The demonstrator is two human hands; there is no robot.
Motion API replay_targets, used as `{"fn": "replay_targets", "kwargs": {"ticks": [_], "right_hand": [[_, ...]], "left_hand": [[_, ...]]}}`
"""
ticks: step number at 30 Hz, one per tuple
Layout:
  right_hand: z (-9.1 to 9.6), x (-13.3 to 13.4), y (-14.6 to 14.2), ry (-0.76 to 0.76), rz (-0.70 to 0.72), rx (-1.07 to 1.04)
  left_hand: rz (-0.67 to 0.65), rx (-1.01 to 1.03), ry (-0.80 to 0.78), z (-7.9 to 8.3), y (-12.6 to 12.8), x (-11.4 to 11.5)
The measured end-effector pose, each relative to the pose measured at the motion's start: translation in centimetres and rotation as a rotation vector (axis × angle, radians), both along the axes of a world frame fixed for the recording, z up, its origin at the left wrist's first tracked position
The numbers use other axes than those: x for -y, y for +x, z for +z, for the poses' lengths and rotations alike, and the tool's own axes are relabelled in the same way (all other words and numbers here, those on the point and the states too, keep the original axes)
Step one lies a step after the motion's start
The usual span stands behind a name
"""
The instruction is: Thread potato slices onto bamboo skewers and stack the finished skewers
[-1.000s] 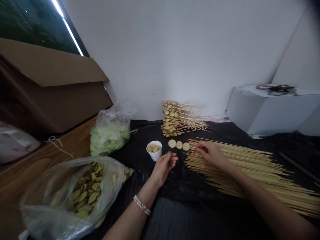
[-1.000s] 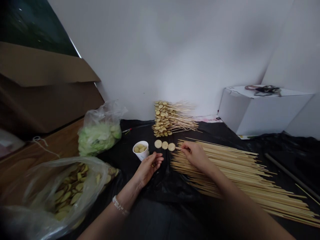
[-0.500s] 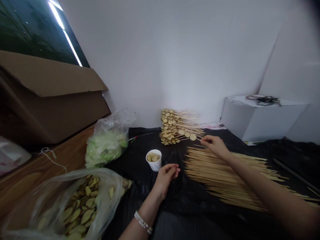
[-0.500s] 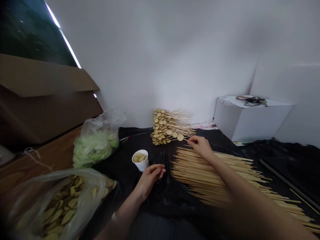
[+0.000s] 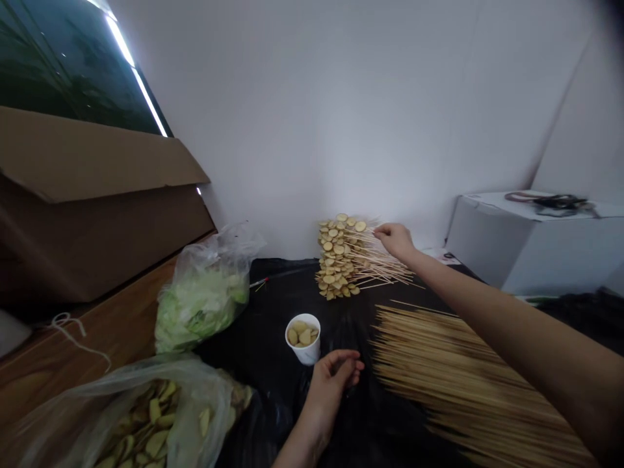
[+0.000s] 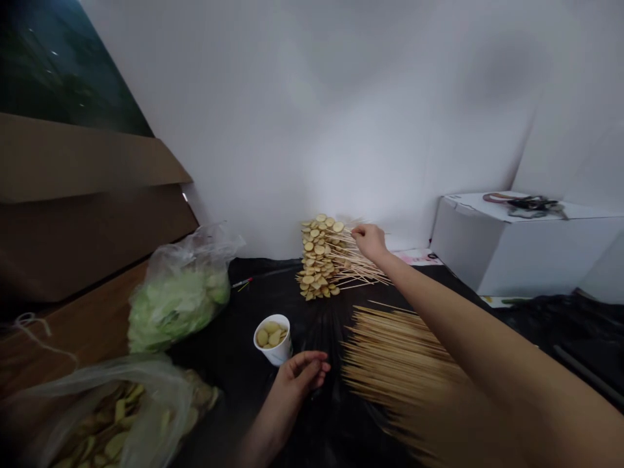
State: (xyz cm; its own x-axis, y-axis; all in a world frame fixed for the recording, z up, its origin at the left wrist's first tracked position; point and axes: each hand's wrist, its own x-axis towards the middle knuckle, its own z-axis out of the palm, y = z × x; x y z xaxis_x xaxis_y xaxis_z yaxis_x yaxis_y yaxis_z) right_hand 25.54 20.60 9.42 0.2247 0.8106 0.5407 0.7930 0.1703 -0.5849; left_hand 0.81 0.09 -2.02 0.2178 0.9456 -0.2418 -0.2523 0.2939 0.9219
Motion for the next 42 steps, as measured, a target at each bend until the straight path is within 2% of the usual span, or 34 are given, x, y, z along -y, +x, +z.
{"fn": "replay_targets", "kwargs": {"ticks": [4, 9, 12, 15, 19, 24, 31, 34, 38, 42], "right_hand": [[0.8, -4.2, -1.9, -0.012, -0.002, 0.041], [0.7, -8.2, -3.9, -0.031, -0.002, 0.126], [0.5, -9.2, -4.4, -0.055, -0.020, 0.180], [0.8, -8.8, -4.1, -0.043, -0.042, 0.238], [1.6, -6.1, -3.0, 0.031, -0.057, 0.303], [1.0, -0.1, -1.6, 0.119, 0.006, 0.360], [-3.0, 10.1, -1.9, 0.132, 0.216, 0.189], [-4.5, 13.7, -1.5, 0.122, 0.244, 0.129], [-7.1, 16.6, -0.1, 0.048, 0.195, 0.099], [-9.3, 17.6, 1.4, -0.108, 0.188, 0.140]], "left_hand": [[-0.003, -0.015, -0.021, -0.2, -0.1, -0.1], [-0.009, 0.016, -0.053, -0.4, -0.2, -0.1], [-0.004, 0.027, -0.068, -0.5, -0.2, -0.2], [0.006, 0.024, -0.080, -0.5, -0.2, -0.3], [0.009, 0.022, -0.065, -0.1, -0.1, -0.1], [0.001, -0.002, -0.030, 0.4, -0.1, 0.0], [-0.024, 0.014, -0.002, 0.7, 0.0, 0.0], [-0.032, 0.006, 0.009, 0.7, 0.0, -0.1], [-0.049, 0.007, 0.027, 0.7, 0.0, -0.1], [-0.052, 0.005, 0.024, 0.9, 0.0, -0.1]]}}
